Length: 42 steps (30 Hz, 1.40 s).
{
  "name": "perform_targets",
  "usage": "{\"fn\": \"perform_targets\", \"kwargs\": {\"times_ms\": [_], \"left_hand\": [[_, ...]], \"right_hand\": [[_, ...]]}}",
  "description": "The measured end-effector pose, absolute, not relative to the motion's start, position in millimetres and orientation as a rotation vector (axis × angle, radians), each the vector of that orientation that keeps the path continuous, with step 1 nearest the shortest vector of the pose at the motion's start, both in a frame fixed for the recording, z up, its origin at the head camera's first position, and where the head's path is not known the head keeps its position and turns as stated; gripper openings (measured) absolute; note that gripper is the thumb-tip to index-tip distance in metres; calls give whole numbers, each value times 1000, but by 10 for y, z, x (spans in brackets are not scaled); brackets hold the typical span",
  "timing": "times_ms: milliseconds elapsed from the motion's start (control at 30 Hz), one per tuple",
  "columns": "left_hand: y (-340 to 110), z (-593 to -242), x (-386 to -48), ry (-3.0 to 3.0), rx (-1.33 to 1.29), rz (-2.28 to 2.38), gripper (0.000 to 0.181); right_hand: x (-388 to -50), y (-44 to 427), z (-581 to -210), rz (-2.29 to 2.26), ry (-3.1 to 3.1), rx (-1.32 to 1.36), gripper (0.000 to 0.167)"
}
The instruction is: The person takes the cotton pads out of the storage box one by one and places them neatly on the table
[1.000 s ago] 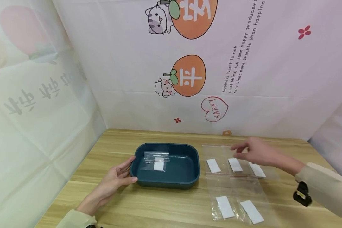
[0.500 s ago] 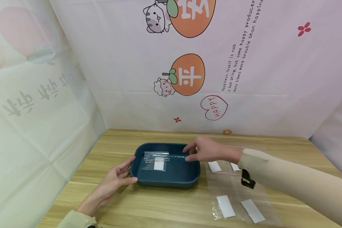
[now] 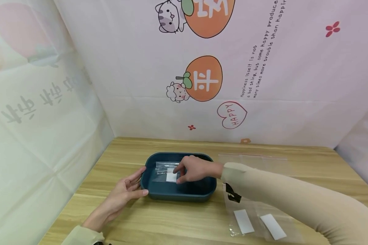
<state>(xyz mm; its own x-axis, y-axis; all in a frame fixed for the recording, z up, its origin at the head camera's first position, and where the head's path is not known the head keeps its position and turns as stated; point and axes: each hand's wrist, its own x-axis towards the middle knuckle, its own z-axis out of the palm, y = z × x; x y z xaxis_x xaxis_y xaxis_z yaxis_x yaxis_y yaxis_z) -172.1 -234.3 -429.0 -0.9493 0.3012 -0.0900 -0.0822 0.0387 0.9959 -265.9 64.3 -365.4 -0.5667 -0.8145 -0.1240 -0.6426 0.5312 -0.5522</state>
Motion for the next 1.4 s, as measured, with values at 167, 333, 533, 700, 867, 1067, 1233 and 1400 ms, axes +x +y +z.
{"fn": "perform_targets", "kwargs": {"times_ms": [167,333,533,700,867,1067,1233,1400], "left_hand": [[-2346,-4288,-1729,2044,232,1995,90],[-2342,-4282,-1733,2046,229,2001,90],[-2342,-4275,-1737,2047,219,2008,89],[-2344,-4276,-1731,2042,221,2010,89],[-2339,-4276,-1717,2044,219,2005,89],[-2335,-4276,-1716,2048,221,2003,89],[-2340,-4278,-1717,2045,220,2004,89],[-2339,-4286,-1724,2037,215,2008,89]], "right_hand": [[-2624,526,-3737,-576,2370,-1093,45],[-2593,484,-3778,-492,2363,-1043,44],[-2594,529,-3774,-539,2383,-1062,38],[-2603,566,-3801,-693,2439,-1037,47],[-2612,567,-3831,-744,2499,-936,55],[-2631,550,-3853,-735,2514,-897,64],[-2623,502,-3876,-707,2586,-861,67],[-2612,464,-3927,-692,2648,-770,69]]}}
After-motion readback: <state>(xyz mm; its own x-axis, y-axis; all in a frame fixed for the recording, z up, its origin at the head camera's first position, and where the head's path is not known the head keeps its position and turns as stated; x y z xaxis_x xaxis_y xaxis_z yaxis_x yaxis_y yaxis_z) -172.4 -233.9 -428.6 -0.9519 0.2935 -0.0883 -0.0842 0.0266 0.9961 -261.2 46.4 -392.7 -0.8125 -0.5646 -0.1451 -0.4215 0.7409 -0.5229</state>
